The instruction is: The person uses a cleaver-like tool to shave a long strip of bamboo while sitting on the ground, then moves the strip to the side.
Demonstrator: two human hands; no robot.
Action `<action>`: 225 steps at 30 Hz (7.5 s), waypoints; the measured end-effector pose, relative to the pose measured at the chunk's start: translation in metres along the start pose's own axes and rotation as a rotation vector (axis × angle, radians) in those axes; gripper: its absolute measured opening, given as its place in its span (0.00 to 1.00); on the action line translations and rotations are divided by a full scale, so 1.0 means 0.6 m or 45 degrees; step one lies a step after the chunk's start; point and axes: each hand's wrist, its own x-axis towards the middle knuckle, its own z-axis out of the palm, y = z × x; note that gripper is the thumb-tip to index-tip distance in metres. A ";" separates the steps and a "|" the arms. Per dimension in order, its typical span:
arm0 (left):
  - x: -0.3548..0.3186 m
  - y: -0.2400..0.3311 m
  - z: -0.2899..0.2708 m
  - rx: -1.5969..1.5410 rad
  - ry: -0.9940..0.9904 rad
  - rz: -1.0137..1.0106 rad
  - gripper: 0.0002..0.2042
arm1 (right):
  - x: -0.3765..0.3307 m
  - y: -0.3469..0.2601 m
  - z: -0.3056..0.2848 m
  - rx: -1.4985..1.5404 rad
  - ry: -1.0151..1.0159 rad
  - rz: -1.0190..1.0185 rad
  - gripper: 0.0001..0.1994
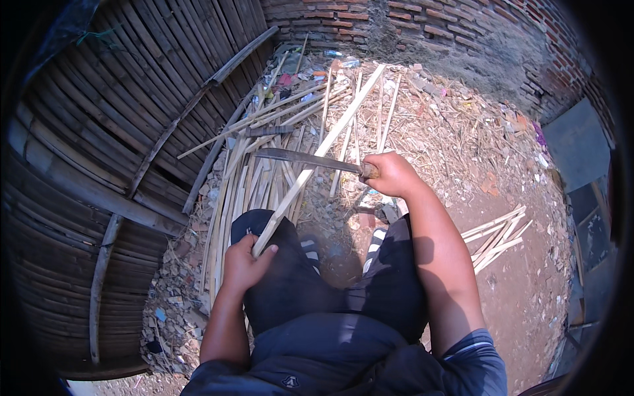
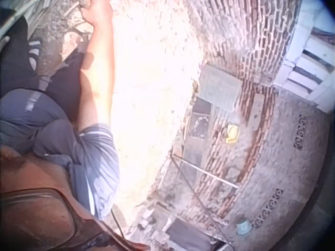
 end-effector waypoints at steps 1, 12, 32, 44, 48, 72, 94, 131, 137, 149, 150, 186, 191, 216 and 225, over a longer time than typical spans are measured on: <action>0.001 0.003 -0.001 0.010 -0.008 -0.016 0.18 | 0.002 -0.014 0.001 -0.041 -0.149 -0.047 0.19; -0.001 -0.011 0.004 -0.024 0.024 0.020 0.17 | 0.021 0.031 -0.025 0.027 0.180 0.531 0.24; 0.001 -0.012 0.003 -0.006 0.013 -0.001 0.17 | 0.004 -0.004 -0.016 0.006 -0.095 -0.044 0.17; 0.000 -0.006 0.000 0.048 0.011 0.018 0.18 | 0.016 0.021 -0.016 -0.015 0.088 0.348 0.19; 0.002 -0.010 -0.001 0.028 -0.030 -0.019 0.18 | 0.011 -0.034 -0.001 -0.133 -0.150 -0.161 0.20; -0.007 0.002 0.006 0.168 0.020 0.060 0.19 | 0.032 0.054 0.004 0.086 0.023 0.348 0.20; -0.002 -0.001 0.004 0.153 0.027 0.067 0.18 | 0.009 0.009 -0.015 -0.035 -0.134 0.142 0.18; -0.003 0.008 -0.006 0.174 -0.034 -0.007 0.19 | 0.013 -0.048 -0.015 -0.208 -0.279 -0.017 0.17; -0.003 0.006 -0.004 0.162 -0.005 0.017 0.19 | 0.025 0.025 -0.026 0.037 0.043 0.524 0.17; -0.003 0.010 -0.001 0.122 -0.013 0.018 0.18 | 0.024 0.013 -0.022 -0.102 -0.175 0.346 0.23; -0.004 0.013 -0.003 0.140 -0.009 0.016 0.18 | 0.027 0.027 -0.023 -0.078 -0.084 0.447 0.22; -0.001 0.004 -0.003 0.146 -0.019 0.014 0.19 | 0.016 0.035 -0.041 0.038 0.196 0.646 0.19; 0.000 0.017 -0.004 0.120 -0.038 -0.001 0.18 | 0.001 -0.006 -0.034 -0.094 -0.168 0.228 0.22; -0.003 -0.015 0.009 0.142 0.022 0.056 0.20 | 0.029 0.032 0.009 0.107 -0.033 0.444 0.25; -0.001 -0.003 -0.003 0.268 -0.015 0.039 0.20 | 0.016 -0.069 -0.007 -0.210 -0.392 -0.102 0.22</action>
